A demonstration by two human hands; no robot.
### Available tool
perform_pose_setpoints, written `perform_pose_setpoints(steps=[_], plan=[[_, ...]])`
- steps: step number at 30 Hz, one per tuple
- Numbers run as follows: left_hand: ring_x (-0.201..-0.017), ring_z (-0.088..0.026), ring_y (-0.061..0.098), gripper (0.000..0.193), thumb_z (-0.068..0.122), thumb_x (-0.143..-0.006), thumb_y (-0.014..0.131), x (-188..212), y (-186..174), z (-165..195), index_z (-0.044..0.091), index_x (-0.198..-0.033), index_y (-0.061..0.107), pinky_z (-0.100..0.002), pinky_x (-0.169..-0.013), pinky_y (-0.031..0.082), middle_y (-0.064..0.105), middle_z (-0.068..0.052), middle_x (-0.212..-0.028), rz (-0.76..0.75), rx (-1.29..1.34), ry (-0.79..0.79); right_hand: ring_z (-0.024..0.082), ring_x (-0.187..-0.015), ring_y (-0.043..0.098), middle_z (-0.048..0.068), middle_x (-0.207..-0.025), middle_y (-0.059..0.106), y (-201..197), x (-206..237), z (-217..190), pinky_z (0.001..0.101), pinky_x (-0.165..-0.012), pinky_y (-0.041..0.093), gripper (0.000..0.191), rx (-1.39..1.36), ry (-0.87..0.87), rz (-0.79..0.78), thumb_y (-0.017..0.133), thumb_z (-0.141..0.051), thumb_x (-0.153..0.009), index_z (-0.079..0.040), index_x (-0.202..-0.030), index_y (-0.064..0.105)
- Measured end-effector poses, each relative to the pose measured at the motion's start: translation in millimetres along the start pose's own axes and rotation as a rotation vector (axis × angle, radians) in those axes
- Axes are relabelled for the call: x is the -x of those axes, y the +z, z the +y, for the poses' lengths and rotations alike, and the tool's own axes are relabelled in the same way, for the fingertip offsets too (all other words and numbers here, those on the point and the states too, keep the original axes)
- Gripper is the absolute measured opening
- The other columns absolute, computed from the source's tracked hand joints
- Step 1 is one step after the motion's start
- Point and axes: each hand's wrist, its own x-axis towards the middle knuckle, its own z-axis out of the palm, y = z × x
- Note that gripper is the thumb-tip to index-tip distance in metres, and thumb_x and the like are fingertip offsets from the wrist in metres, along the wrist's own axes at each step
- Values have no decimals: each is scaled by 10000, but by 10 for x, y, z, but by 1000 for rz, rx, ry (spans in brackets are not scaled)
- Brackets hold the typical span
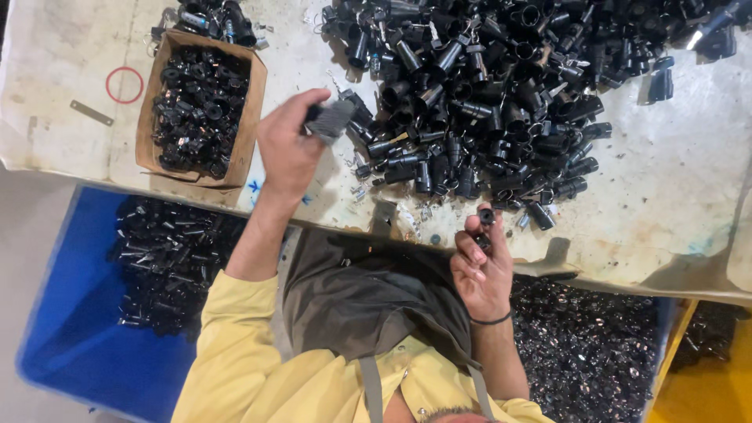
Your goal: The person wipes small black cylindrical fittings one at a time with a gray abrasive pad, rubbing each part by hand and placing the wiped fittings onto the workbench and into a cardboard tray, with bins of parts around the bench.
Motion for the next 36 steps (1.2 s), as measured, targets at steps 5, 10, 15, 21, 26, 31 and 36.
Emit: perform_pose_setpoints(steps=[5,10,15,21,26,31,36], plan=[[-735,-138,552,174,153,-1058,561,-66,182,164,54,-938,640,-292,-646,423,612,-26,-809,95,313,-195,123,-775,548,138,-1178,631,-104,85,126,194,-472,443,292,75,-14,144,421,-232,-1144,-114,-1380,548],[-887,-276,666,409,493,-975,430,253,310,572,126,-798,468,-435,-827,540,744,-127,-971,9,1473,-718,128,-782,567,149,-1161,635,-129,110,210,194,-496,443,281,231,-57,155,467,-208,-1112,-100,-1359,547],[-595,-178,585,484,444,-1224,422,798,242,914,114,-871,430,-384,-840,443,586,-31,-601,-329,1989,-615,127,-724,590,190,-1120,675,-173,62,155,197,-493,438,266,550,-71,162,532,-206,-1110,-39,-1316,554],[-634,-144,452,498,535,-965,614,960,208,1045,110,-1205,511,-278,-726,429,488,14,-766,-290,1750,-468,107,-656,575,203,-1118,714,35,-91,51,190,-486,422,250,689,-172,73,598,-161,-1074,-75,-1302,539],[-753,-255,601,776,110,-994,687,1013,246,1098,35,-1614,227,-303,-770,488,602,-82,-934,-457,571,-183,84,-662,526,240,-1162,742,272,43,154,229,-564,440,189,1209,-336,60,625,-63,-1098,-66,-1252,515],[-691,-274,630,932,84,-850,720,1119,251,1147,48,-1629,211,-358,-679,499,628,-82,-840,-594,526,-225,183,-801,701,191,-1157,738,390,123,219,299,-647,555,252,1853,-765,-343,641,46,-1005,-45,-1218,542],[-902,-338,739,1011,103,-743,730,1071,259,1195,125,-1636,257,-394,-769,595,735,-123,-1058,-669,424,-105,248,-911,753,125,-1081,744,582,21,167,348,-736,585,229,1974,-539,-496,766,47,-855,-40,-1063,727]])
